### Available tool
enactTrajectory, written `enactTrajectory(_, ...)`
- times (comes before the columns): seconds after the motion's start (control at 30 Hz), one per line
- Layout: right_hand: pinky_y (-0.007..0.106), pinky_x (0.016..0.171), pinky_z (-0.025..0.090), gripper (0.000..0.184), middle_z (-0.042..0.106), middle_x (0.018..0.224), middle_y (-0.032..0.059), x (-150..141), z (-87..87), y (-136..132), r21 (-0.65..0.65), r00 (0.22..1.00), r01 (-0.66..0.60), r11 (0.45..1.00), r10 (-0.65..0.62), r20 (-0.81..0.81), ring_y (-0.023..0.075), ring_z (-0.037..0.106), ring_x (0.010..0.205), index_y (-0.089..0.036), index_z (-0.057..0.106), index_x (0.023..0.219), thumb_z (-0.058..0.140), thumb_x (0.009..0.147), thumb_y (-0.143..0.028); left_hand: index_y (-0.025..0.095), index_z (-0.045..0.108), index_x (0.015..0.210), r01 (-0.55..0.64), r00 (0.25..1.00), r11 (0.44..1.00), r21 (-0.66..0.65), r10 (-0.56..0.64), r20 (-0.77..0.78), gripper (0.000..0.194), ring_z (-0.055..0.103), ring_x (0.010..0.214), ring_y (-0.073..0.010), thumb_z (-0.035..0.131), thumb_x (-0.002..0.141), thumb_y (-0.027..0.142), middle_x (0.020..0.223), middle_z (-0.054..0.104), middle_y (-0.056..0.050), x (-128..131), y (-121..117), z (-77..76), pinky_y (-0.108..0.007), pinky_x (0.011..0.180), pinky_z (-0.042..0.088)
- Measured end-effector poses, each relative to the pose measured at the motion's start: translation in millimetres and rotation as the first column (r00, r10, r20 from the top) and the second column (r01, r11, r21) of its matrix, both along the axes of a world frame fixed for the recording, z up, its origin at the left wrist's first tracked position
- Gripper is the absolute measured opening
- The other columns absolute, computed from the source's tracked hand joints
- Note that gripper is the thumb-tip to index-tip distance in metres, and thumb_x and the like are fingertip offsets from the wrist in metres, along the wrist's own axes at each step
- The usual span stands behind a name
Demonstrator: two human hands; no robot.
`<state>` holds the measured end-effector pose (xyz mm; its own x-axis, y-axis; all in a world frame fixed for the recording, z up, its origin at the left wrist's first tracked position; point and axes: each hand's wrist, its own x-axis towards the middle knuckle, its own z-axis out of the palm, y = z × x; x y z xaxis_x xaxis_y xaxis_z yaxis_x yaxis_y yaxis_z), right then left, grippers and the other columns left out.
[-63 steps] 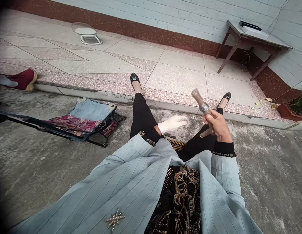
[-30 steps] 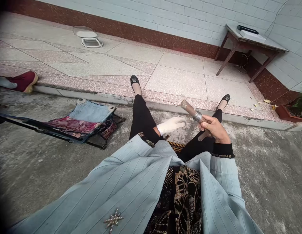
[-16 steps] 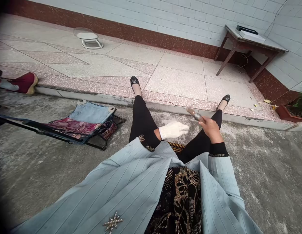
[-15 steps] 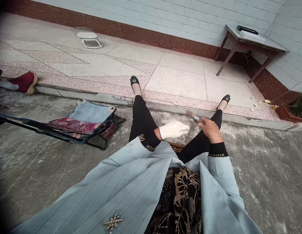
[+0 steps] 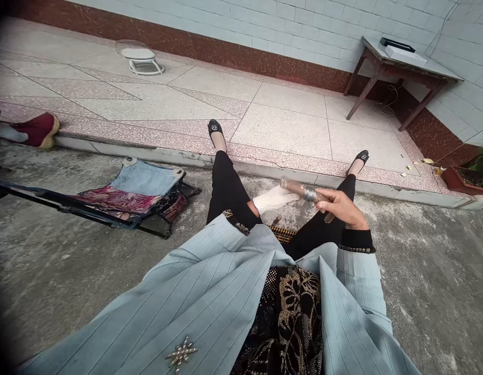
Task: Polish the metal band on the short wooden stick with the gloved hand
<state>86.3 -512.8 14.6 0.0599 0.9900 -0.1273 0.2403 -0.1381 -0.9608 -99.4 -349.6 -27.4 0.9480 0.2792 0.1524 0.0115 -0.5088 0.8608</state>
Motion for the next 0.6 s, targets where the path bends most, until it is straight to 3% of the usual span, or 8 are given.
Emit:
enactTrajectory(0.13,0.024,0.052,0.040,0.037,0.055,0.073,-0.0004,-1.2,4.6,5.1,0.236,0.965,0.242,0.941,-0.210,-0.154,0.0117,0.046,0.061,-0.018,0.065,0.111,0.068,0.080,-0.038,0.016,0.066,0.088,-0.007,0.997,0.998,0.060,0.012,-0.079,0.029,0.057,0.065,-0.0140,0.042,0.092,0.032,0.077,0.068,-0.003,-7.5,-3.1,-3.0,-0.026,0.065,0.043)
enactTrajectory(0.3,0.026,0.055,0.040,0.023,0.055,0.071,-0.0010,3.1,-4.8,20.6,0.267,0.900,0.435,0.860,-0.404,-0.162,0.0114,0.046,0.058,-0.020,0.061,0.091,0.066,0.079,-0.039,0.017,0.066,0.087,0.002,0.992,0.990,0.140,0.016,-0.128,0.026,0.059,0.068,-0.0147,0.044,0.090,0.030,0.080,0.069,-0.003,-12.7,-3.4,-7.2,-0.025,0.067,0.042)
enactTrajectory(0.47,0.027,0.055,0.038,0.035,0.053,0.066,-0.0021,16.5,-30.0,33.1,0.225,0.836,0.516,0.827,-0.543,0.080,0.0125,0.044,0.056,-0.017,0.064,0.098,0.067,0.073,-0.040,0.019,0.068,0.086,0.036,0.991,0.973,0.228,-0.005,-0.134,0.020,0.061,0.076,-0.0174,0.053,0.086,0.031,0.083,0.070,-0.004,-13.9,-3.7,-4.6,-0.026,0.071,0.041)
enactTrajectory(0.6,0.029,0.060,0.041,0.044,0.058,0.068,0.0001,26.8,-43.8,32.0,0.170,0.797,0.458,0.872,-0.488,0.355,0.0152,0.049,0.058,-0.015,0.066,0.112,0.060,0.077,-0.042,0.020,0.069,0.091,0.067,0.993,0.943,0.325,-0.032,-0.111,0.024,0.061,0.078,-0.0172,0.050,0.090,0.033,0.087,0.071,-0.004,-17.2,-0.8,2.2,-0.025,0.072,0.040)
